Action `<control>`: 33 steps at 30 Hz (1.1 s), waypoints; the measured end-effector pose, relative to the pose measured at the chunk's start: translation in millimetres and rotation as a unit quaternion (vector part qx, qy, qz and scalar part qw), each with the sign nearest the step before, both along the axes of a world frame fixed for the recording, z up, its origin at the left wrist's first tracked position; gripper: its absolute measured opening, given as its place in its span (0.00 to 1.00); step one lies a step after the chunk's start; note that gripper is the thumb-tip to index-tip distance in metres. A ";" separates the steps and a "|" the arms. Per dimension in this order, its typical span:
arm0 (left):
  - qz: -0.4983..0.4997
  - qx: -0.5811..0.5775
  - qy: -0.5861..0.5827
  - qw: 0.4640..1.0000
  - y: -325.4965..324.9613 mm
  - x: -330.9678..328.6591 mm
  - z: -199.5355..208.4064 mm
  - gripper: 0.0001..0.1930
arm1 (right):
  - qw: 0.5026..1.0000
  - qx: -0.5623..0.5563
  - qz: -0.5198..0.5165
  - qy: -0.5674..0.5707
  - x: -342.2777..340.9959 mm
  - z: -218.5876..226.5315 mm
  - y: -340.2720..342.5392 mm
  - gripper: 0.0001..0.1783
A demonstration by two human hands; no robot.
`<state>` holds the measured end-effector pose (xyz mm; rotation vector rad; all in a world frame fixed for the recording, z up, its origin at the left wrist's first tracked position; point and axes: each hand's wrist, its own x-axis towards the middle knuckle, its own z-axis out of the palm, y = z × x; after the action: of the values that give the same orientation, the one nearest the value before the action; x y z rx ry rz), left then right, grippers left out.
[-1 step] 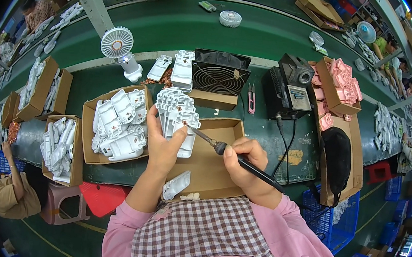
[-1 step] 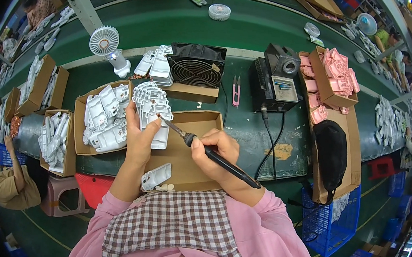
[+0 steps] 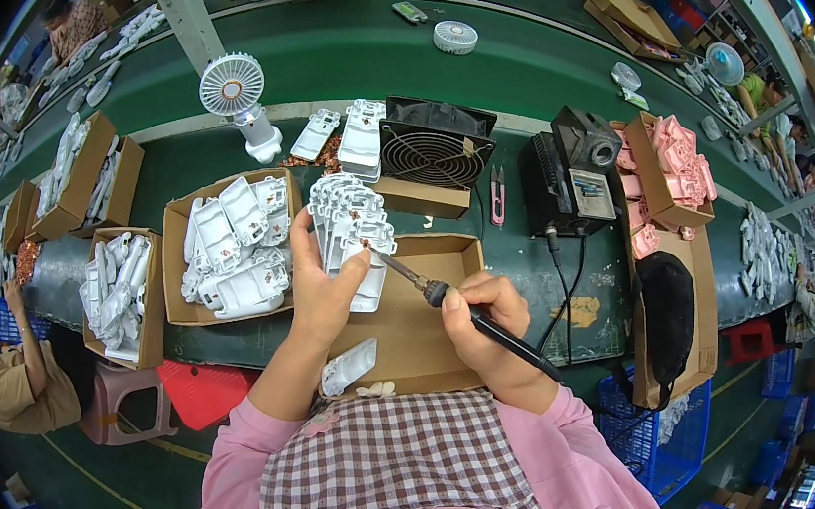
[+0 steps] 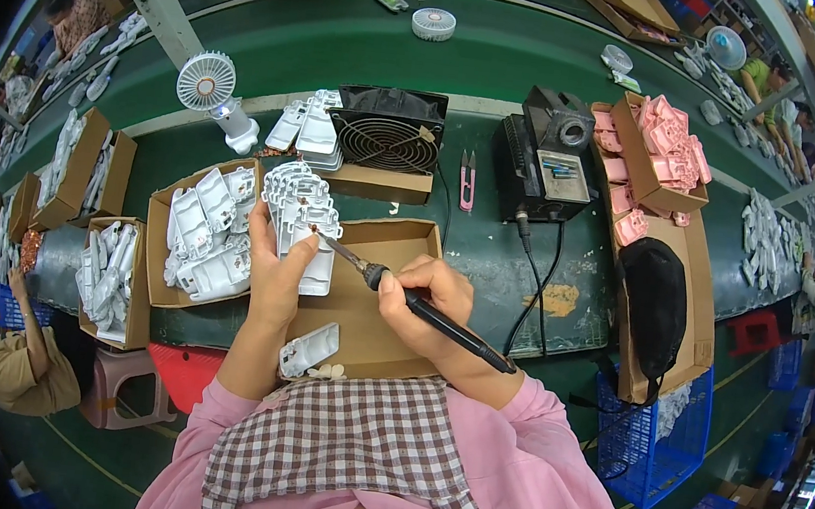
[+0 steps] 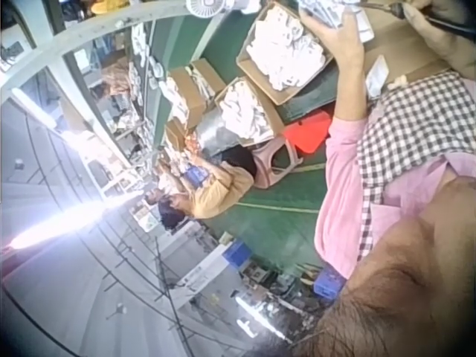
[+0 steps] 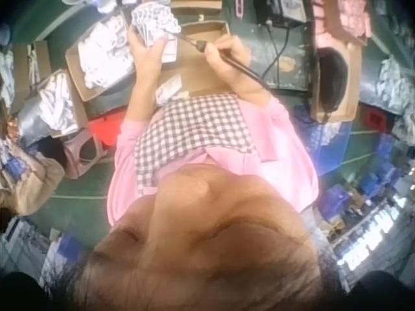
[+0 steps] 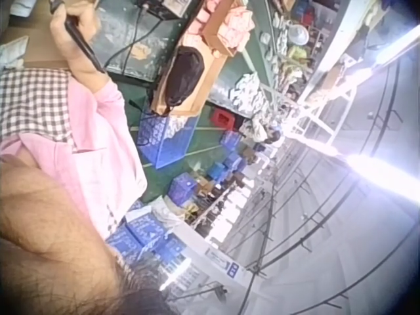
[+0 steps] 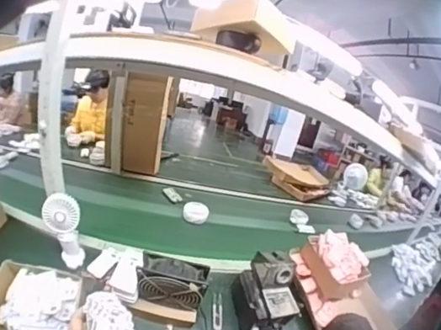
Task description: The person sorts white plastic components between cardboard boxes and then uses a soldering iron to apply solder to internal metal points on each component.
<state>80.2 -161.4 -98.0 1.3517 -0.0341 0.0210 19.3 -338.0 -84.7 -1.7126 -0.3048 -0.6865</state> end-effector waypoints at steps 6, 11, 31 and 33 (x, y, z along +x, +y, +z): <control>-0.008 -0.011 0.005 1.000 0.0 -0.7 2.0 0.37 | 1.000 0.020 -0.013 -0.005 -2.2 3.4 -0.6 0.09; -0.015 -0.001 -0.001 1.000 0.8 0.0 -1.2 0.38 | 1.000 0.020 -0.009 0.006 -1.9 3.1 0.2 0.09; -0.015 0.036 -0.011 0.999 -0.8 -1.0 0.4 0.38 | 0.999 0.030 0.002 0.026 1.9 2.7 2.5 0.09; -0.016 0.033 -0.008 0.999 -0.8 -1.1 0.9 0.38 | 0.999 0.022 -0.004 0.027 2.1 3.1 2.7 0.09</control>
<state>79.1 -162.3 -97.0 1.4172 -0.0704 0.0041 21.4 -335.2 -81.6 -1.6874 -0.2433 -0.6464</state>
